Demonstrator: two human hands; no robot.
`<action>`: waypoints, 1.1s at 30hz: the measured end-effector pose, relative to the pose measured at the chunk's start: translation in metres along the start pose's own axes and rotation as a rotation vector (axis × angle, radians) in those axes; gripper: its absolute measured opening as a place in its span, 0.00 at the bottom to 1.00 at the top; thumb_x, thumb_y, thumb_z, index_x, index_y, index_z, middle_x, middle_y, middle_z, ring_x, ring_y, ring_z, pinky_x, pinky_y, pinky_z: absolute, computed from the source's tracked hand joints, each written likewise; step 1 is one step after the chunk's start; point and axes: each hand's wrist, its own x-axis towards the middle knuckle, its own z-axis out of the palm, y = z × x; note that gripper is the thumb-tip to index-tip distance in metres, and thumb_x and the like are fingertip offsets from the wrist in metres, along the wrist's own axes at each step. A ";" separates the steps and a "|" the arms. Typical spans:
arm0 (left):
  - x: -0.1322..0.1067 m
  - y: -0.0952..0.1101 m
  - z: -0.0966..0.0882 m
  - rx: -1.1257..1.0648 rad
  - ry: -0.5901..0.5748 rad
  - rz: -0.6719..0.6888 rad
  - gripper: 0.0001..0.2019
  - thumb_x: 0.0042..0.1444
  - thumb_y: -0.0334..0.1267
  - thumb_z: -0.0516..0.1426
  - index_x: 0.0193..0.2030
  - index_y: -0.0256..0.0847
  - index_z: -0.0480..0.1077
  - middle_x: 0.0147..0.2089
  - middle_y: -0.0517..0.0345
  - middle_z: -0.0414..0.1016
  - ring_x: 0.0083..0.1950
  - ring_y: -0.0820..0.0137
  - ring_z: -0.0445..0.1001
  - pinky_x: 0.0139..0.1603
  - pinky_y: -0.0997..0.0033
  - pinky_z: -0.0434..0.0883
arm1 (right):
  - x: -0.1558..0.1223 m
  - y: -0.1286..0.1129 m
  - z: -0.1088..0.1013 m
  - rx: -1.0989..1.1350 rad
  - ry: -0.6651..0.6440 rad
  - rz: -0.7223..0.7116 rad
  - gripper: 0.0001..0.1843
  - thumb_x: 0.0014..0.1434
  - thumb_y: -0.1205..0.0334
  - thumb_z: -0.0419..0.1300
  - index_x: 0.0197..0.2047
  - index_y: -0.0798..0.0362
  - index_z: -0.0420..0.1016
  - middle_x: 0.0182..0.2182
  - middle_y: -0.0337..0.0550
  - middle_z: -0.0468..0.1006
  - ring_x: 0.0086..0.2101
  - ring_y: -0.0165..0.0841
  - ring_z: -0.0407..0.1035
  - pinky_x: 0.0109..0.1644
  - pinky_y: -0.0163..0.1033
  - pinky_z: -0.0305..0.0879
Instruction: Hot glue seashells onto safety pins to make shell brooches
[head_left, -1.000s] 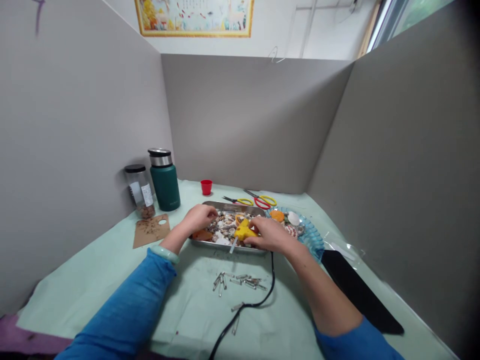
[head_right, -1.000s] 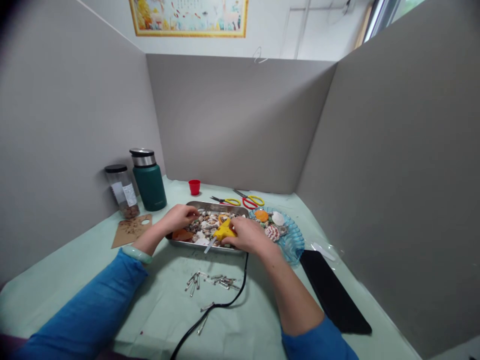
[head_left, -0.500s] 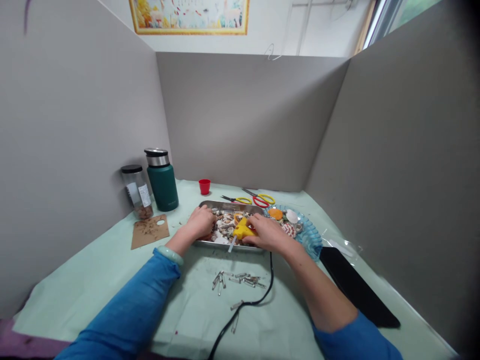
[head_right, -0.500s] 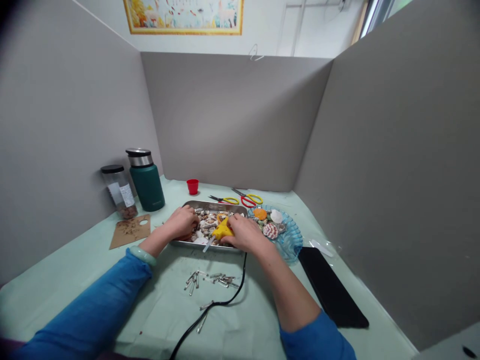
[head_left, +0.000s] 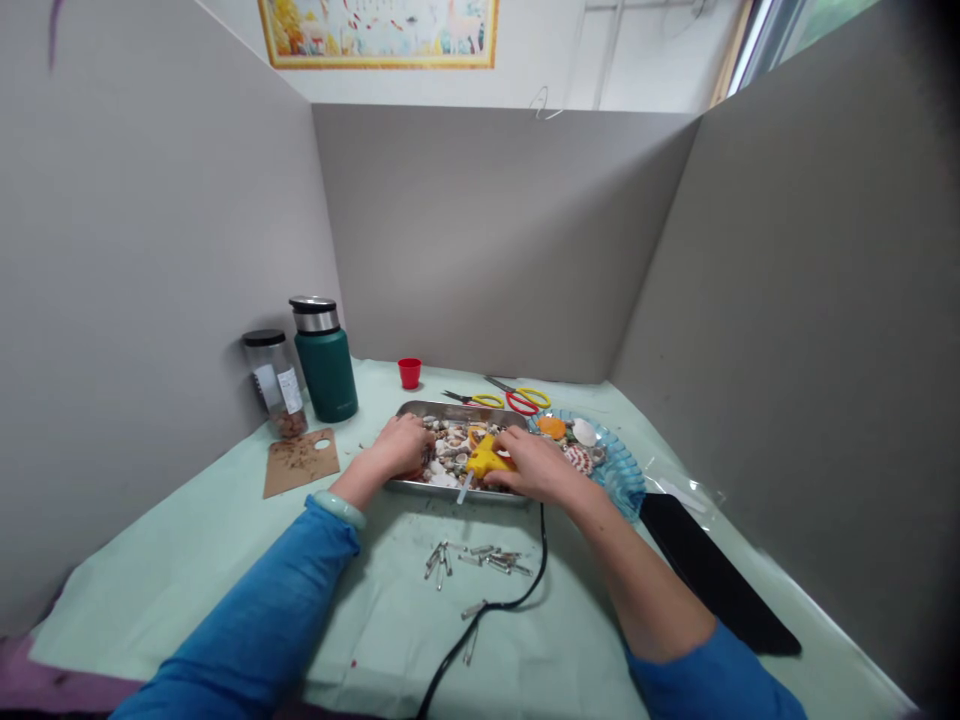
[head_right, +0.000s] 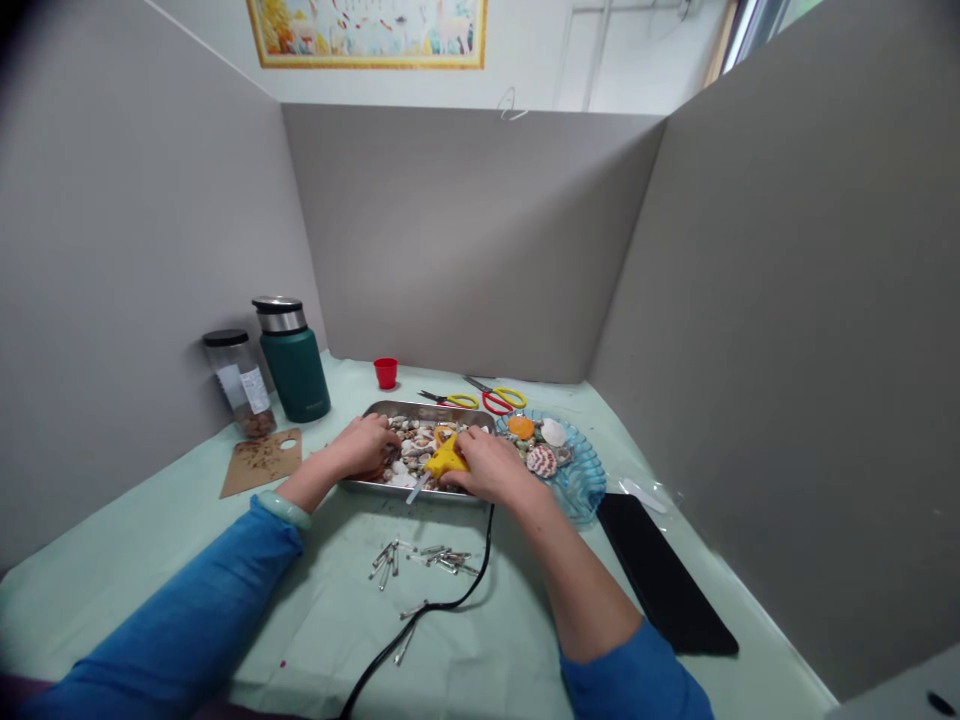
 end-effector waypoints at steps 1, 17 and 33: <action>0.000 0.001 0.001 -0.001 0.000 0.000 0.14 0.48 0.31 0.54 0.39 0.47 0.77 0.39 0.48 0.73 0.46 0.57 0.68 0.44 0.62 0.61 | 0.000 0.000 0.000 0.000 0.000 0.001 0.25 0.51 0.40 0.60 0.42 0.51 0.70 0.41 0.46 0.73 0.38 0.39 0.69 0.34 0.37 0.57; 0.005 -0.010 -0.007 -0.494 0.043 -0.133 0.03 0.46 0.32 0.55 0.28 0.39 0.70 0.29 0.56 0.73 0.33 0.66 0.70 0.35 0.70 0.63 | -0.001 -0.001 -0.001 -0.012 -0.003 0.003 0.22 0.53 0.42 0.59 0.41 0.51 0.70 0.40 0.46 0.74 0.39 0.39 0.69 0.35 0.37 0.57; -0.003 -0.006 -0.024 -1.270 -0.077 -0.158 0.12 0.45 0.39 0.60 0.36 0.36 0.72 0.31 0.55 0.76 0.26 0.75 0.70 0.30 0.73 0.66 | -0.001 0.001 0.001 -0.016 -0.010 0.012 0.21 0.54 0.43 0.58 0.42 0.51 0.70 0.40 0.46 0.74 0.38 0.39 0.69 0.36 0.37 0.58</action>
